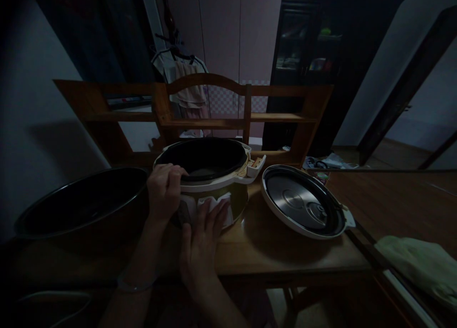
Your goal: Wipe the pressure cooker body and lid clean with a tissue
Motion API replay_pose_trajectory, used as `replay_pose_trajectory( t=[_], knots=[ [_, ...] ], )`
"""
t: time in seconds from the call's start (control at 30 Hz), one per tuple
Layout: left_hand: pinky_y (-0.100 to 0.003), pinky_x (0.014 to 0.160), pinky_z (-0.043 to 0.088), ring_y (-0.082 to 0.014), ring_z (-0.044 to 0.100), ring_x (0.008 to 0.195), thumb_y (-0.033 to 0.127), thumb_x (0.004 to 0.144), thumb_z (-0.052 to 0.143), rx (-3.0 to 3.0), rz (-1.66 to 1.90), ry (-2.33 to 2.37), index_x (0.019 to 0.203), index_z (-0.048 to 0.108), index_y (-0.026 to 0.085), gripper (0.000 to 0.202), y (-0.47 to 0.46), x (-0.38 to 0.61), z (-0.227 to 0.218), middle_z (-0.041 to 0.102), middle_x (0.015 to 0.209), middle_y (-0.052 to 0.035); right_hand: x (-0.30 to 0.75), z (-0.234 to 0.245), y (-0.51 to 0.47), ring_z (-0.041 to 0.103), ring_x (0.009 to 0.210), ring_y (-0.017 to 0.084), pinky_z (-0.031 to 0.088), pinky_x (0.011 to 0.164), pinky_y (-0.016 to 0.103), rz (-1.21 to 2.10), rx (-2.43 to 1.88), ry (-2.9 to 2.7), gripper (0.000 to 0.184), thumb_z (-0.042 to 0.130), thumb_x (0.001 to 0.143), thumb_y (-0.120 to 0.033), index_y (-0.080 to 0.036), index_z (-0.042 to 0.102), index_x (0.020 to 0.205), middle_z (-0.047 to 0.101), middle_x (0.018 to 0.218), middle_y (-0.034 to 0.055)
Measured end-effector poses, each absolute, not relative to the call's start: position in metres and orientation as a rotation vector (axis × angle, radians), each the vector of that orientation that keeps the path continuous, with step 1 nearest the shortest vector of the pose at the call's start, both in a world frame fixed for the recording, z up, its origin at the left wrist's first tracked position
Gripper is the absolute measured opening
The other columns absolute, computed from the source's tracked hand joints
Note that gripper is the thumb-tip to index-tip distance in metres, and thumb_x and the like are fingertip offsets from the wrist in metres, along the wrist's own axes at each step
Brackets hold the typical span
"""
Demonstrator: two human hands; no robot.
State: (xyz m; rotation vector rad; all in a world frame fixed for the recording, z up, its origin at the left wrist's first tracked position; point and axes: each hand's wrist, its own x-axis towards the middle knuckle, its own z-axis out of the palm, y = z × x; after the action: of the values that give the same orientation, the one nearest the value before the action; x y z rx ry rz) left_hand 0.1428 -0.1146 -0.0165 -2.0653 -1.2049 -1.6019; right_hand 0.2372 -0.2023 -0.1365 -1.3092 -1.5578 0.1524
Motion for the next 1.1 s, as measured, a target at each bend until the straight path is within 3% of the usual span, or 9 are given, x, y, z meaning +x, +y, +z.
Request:
replay_pose_trajectory(
  t=[0.17,0.37,0.9,1.1],
  knots=[
    [-0.040,0.082,0.041,-0.0213,0.057,0.074,0.023,0.100,0.035,-2.074,-1.588,-1.192,0.071,0.060,0.021,0.039,-0.116,0.143,-0.014,0.067,0.072,-0.0054,0.250,-0.153,-0.212,-0.010,0.155,0.040,0.019,0.120,0.067,-0.094,-1.367,-1.795,0.075,0.040,0.107,-0.043,-0.021,-0.002,0.165,-0.012,0.169,0.0119],
    [-0.039,0.080,0.041,-0.0199,0.056,0.071,0.024,0.102,0.033,-2.065,-1.602,-1.187,0.070,0.057,0.021,0.041,-0.115,0.143,-0.015,0.064,0.070,-0.0045,0.251,-0.175,-0.228,-0.002,0.156,0.037,0.031,0.119,0.061,-0.014,-1.493,-1.815,0.088,0.047,0.104,-0.051,-0.013,-0.006,0.164,-0.008,0.169,0.0176],
    [-0.038,0.072,0.039,-0.0169,0.056,0.062,0.021,0.102,0.039,-2.057,-1.544,-1.053,0.062,0.051,0.021,0.041,-0.110,0.141,-0.013,0.063,0.064,-0.0039,0.277,-0.179,-0.253,0.000,0.157,0.030,0.022,0.123,0.062,0.255,-1.479,-1.684,0.080,0.041,0.107,-0.045,-0.024,-0.010,0.164,-0.005,0.170,0.0103],
    [-0.038,0.068,0.034,-0.0155,0.045,0.055,0.024,0.100,0.045,-2.079,-1.549,-1.042,0.057,0.040,0.022,0.043,-0.108,0.140,-0.010,0.048,0.054,0.0007,0.302,-0.177,-0.265,-0.002,0.157,0.027,0.018,0.125,0.057,0.460,-1.461,-1.590,0.075,0.040,0.108,-0.045,-0.024,-0.004,0.164,-0.007,0.170,0.0079]
  ],
)
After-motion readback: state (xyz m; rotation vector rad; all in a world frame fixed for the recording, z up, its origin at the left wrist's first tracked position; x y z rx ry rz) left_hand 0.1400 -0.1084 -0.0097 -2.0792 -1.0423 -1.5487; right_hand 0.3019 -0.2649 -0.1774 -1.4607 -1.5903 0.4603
